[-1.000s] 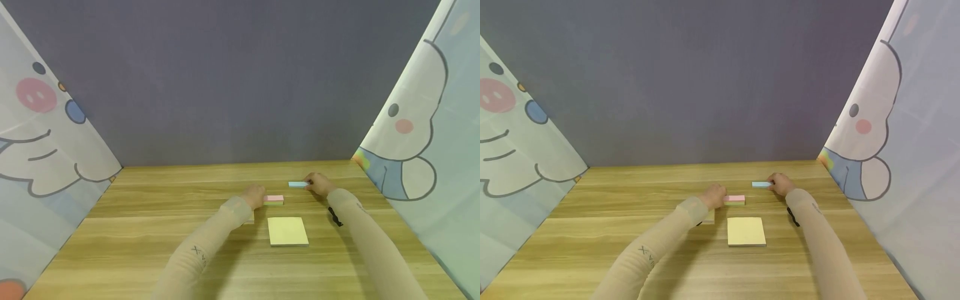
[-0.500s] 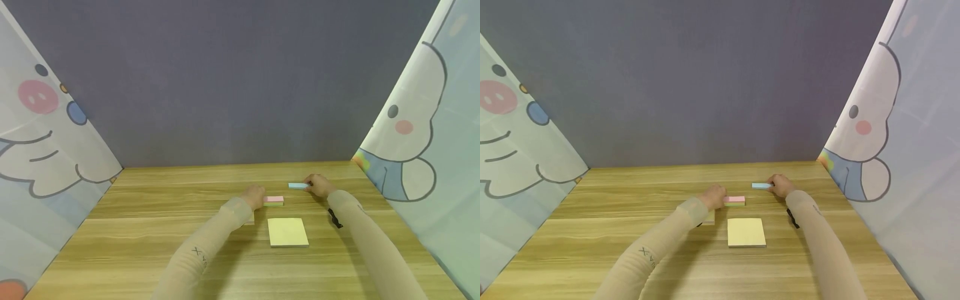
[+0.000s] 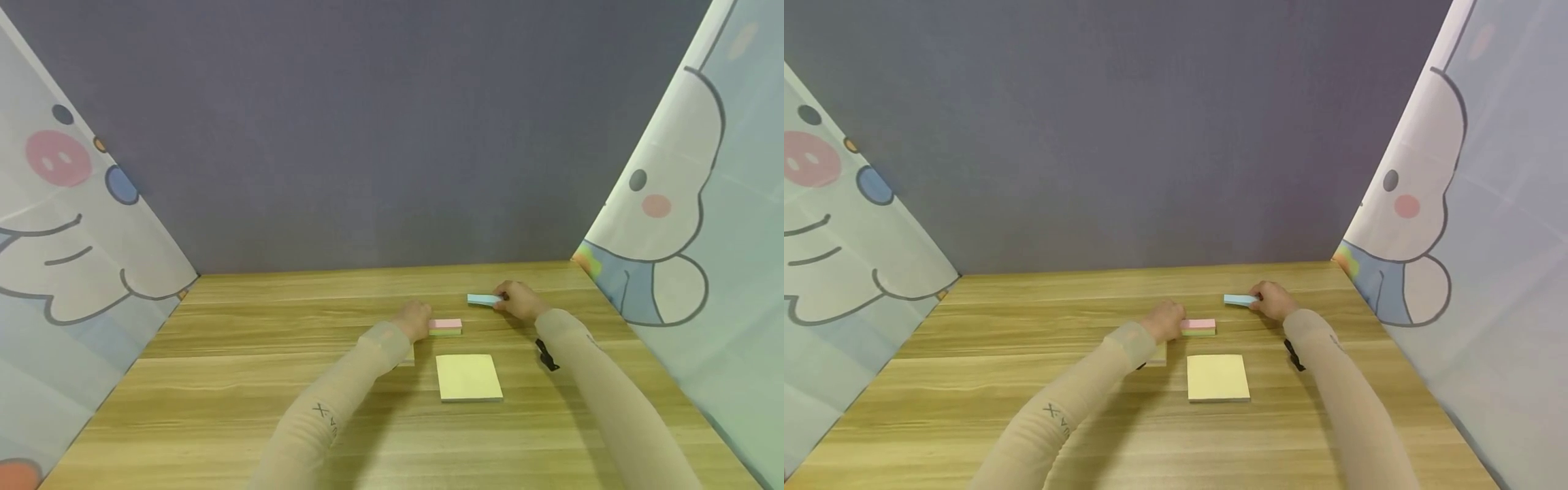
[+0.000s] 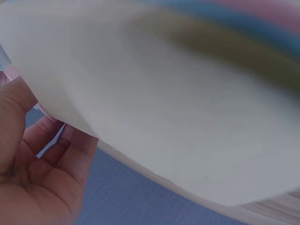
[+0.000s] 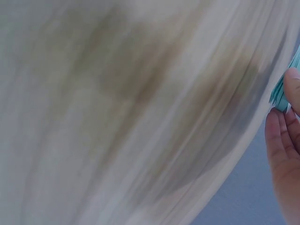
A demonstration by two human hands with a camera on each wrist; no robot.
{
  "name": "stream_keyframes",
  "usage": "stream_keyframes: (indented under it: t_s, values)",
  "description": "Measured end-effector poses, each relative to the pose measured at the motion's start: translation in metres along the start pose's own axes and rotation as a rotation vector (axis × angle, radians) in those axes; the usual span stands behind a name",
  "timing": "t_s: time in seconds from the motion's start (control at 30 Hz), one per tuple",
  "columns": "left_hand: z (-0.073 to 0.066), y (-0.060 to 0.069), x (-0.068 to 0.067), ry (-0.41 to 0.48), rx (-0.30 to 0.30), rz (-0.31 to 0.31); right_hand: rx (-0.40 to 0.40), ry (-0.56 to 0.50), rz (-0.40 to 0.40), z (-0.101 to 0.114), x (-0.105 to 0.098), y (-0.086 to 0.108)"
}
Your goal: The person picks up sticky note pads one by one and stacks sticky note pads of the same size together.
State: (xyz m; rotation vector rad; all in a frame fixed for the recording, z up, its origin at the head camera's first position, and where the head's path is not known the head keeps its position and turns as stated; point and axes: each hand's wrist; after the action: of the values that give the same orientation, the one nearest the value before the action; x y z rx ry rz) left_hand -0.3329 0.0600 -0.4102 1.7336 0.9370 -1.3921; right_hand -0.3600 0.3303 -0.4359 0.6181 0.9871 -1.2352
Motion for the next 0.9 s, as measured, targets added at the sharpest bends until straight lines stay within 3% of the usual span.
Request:
stream_keyframes:
  t_s: [0.2,0.27,0.3,0.5,0.53,0.9]
  values:
    - [0.0,-0.002,0.001,-0.019,-0.001,0.01,-0.04,0.015,-0.023,0.002,-0.002,0.002]
    - [0.0,-0.002,0.001,-0.003,-0.014,0.023,-0.043,0.013,-0.023,0.003,-0.003,0.003]
    - [0.003,-0.007,0.008,0.004,-0.012,0.012,-0.045,0.014,-0.023,0.003,-0.004,0.003]
    - [0.003,-0.006,0.008,0.039,-0.024,0.017,-0.049,0.015,-0.027,0.006,-0.006,0.005]
    - [0.0,-0.001,0.001,0.039,-0.03,0.03,-0.053,0.011,-0.029,0.007,-0.007,0.005]
    - [-0.001,0.003,-0.003,0.012,-0.004,0.004,-0.095,0.003,-0.015,0.026,-0.009,0.005]
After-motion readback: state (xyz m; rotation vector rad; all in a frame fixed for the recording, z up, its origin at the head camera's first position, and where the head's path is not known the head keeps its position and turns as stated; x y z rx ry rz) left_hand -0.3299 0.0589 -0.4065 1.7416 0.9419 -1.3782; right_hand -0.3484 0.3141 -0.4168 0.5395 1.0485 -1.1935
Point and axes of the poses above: each hand's wrist, its own y-axis away from the middle knuckle, its own x-axis out of the palm, z = x × y, and after that the axes turned 7 degrees about -z, right-handed
